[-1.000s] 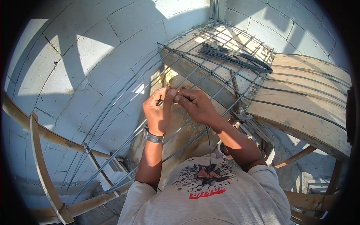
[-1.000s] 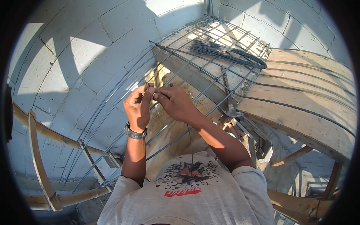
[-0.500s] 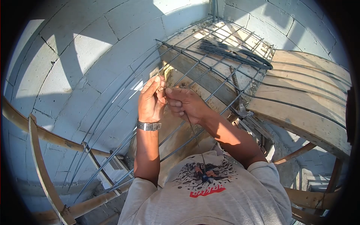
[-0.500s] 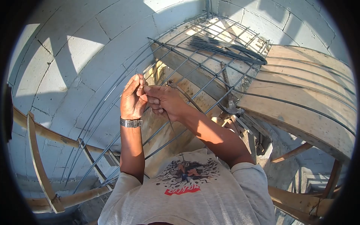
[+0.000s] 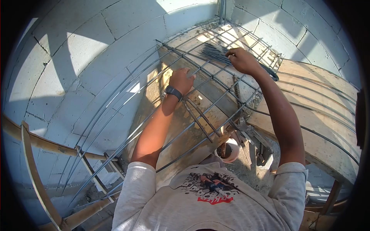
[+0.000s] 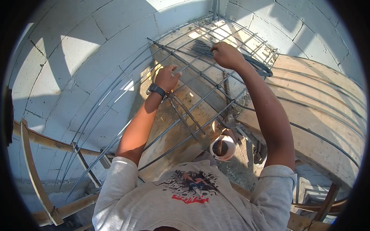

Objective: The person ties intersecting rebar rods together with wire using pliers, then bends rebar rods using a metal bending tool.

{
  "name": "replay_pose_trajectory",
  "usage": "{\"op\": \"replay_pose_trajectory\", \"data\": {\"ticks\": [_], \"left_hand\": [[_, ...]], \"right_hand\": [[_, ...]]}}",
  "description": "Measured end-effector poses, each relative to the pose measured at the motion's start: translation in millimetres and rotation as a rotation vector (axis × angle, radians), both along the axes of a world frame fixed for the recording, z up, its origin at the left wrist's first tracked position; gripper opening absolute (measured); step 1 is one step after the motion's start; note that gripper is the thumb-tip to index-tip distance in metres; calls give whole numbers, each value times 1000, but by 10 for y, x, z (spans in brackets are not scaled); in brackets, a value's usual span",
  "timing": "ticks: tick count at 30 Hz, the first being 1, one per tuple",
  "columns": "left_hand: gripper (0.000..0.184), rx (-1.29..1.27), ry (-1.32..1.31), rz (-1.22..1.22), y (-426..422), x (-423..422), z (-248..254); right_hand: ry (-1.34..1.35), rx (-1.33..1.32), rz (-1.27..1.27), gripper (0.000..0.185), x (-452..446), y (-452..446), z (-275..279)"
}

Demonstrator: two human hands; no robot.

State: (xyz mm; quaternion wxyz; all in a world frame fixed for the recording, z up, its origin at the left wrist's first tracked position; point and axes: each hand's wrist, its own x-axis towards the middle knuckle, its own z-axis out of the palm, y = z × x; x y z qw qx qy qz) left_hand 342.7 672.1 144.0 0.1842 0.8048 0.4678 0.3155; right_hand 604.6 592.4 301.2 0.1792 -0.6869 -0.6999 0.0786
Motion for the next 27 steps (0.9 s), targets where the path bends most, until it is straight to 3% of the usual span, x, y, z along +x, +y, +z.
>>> {"op": "replay_pose_trajectory", "data": {"ticks": [4,8,11,16,19,27], "left_hand": [[49,-263,175,-11,338,357,-31],[46,-324,-14,-78,605,424,-367],[43,-312,-62,-54,613,390,-302],[40,-227,-79,-2,843,253,-414],[40,-286,-112,-102,865,184,-386],[40,-285,-138,-79,752,224,-331]], "right_hand": [[-85,-127,102,35,352,372,-335],[0,-272,148,32,510,674,-669],[84,-308,225,32,631,950,-944],[67,-362,294,31,577,1262,-908],[156,-413,301,31,625,1338,-880],[327,-473,267,31,699,1274,-916]]}}
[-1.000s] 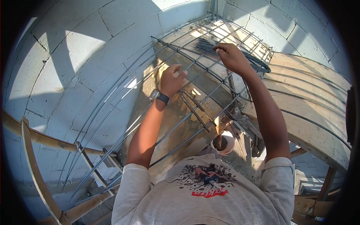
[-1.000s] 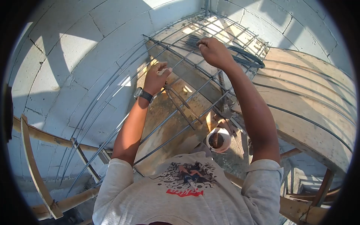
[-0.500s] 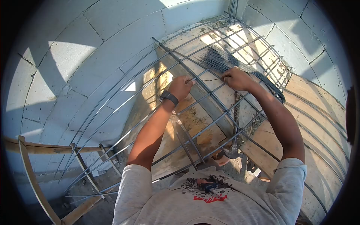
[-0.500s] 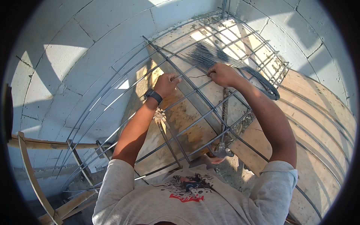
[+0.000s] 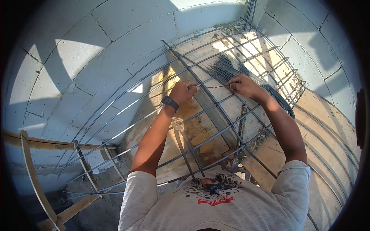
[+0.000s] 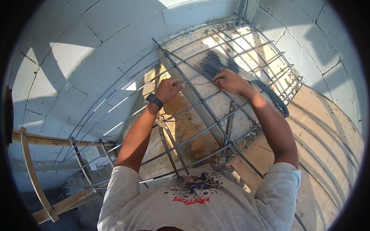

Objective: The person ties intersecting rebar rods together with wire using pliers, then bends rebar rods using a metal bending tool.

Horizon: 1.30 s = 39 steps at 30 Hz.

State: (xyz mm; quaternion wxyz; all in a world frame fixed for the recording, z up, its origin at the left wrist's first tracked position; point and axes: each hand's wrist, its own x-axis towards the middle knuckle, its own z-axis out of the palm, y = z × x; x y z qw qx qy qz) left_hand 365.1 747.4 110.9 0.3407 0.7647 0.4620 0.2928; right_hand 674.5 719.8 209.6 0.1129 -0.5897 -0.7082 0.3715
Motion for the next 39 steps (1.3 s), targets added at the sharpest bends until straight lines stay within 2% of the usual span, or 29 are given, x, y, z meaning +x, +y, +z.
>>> {"op": "replay_pose_trajectory", "data": {"ticks": [4,10,13,19,34,37,39], "left_hand": [[37,37,6,13,3,-8,8],[38,-35,13,12,-4,-12,88],[39,50,10,-21,30,-37,-39],[40,53,-20,-76,27,-69,-46],[47,43,158,-40,6,-19,-19],[48,67,211,-20,-25,3,-9],[45,78,186,-45,-14,-7,-20]], "right_hand": [[277,-242,-124,27,62,146,-242],[98,-399,-103,22,-8,68,45],[59,-436,-47,24,1,37,41],[-140,-267,146,30,-44,71,89],[-89,-246,-20,25,32,16,38],[-166,-255,42,24,-140,-2,109],[-121,-285,121,25,-163,64,-42]]}}
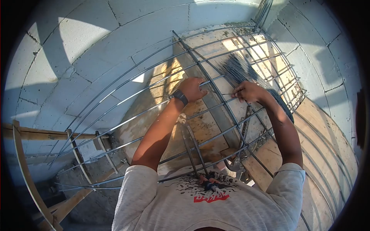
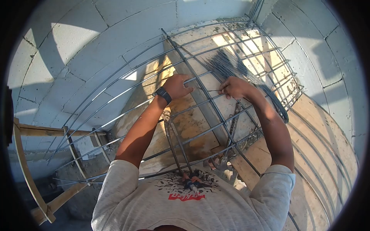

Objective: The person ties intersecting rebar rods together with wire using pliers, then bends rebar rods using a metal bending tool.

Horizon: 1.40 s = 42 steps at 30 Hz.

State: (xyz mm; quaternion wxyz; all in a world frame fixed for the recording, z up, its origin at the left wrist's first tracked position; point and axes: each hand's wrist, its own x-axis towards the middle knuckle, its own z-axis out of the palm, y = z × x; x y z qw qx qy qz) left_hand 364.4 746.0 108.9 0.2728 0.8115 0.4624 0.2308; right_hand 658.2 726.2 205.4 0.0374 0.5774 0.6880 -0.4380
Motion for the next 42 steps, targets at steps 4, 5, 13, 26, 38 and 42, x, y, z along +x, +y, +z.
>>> {"op": "replay_pose_trajectory", "data": {"ticks": [4,5,13,26,38,42], "left_hand": [[49,-9,22,-48,20,-33,36],[49,-18,23,-47,19,-45,29],[53,-122,-253,80,35,-1,43],[62,-439,-212,118,256,9,-75],[36,-199,-373,52,190,26,-148],[32,-80,-247,73,56,43,39]], "right_hand": [[31,-16,60,23,-79,137,-109],[56,32,54,23,-110,160,-139],[58,375,32,24,-396,176,-253],[303,166,-294,28,-449,89,-541],[176,238,-284,29,-582,88,-469],[142,289,-255,28,-594,118,-481]]}}
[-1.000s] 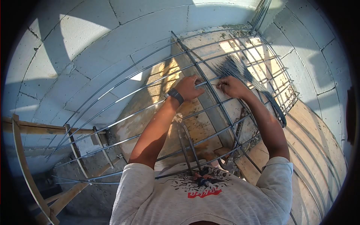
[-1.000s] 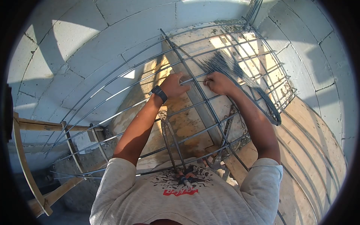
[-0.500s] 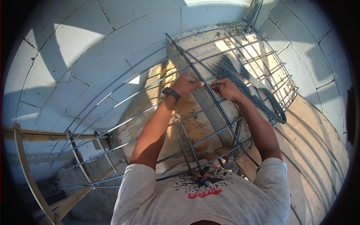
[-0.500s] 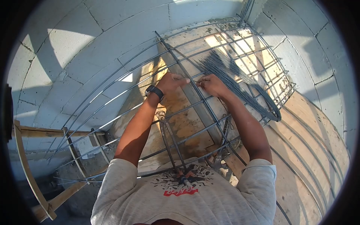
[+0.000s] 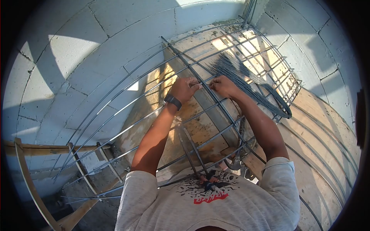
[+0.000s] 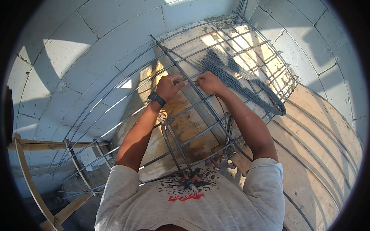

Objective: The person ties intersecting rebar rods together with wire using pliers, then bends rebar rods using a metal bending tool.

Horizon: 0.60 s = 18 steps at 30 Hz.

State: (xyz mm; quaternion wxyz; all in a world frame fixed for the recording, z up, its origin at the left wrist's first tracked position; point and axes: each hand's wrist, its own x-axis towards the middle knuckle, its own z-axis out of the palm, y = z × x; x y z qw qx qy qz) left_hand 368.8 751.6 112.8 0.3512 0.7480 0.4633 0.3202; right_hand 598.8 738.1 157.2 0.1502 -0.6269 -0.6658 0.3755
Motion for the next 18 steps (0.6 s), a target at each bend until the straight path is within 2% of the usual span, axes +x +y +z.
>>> {"op": "replay_pose_trajectory", "data": {"ticks": [4,10,13,18], "left_hand": [[32,201,4,27,-52,2,-38],[30,249,86,47,-81,8,-58],[25,381,58,22,-102,17,-84],[23,404,17,21,-72,14,-109]], "right_hand": [[7,29,-10,28,-38,-12,-22],[58,28,-65,29,-55,-31,-113],[126,-9,-97,30,-52,-3,-196],[185,-18,-122,24,-61,55,-287]]}}
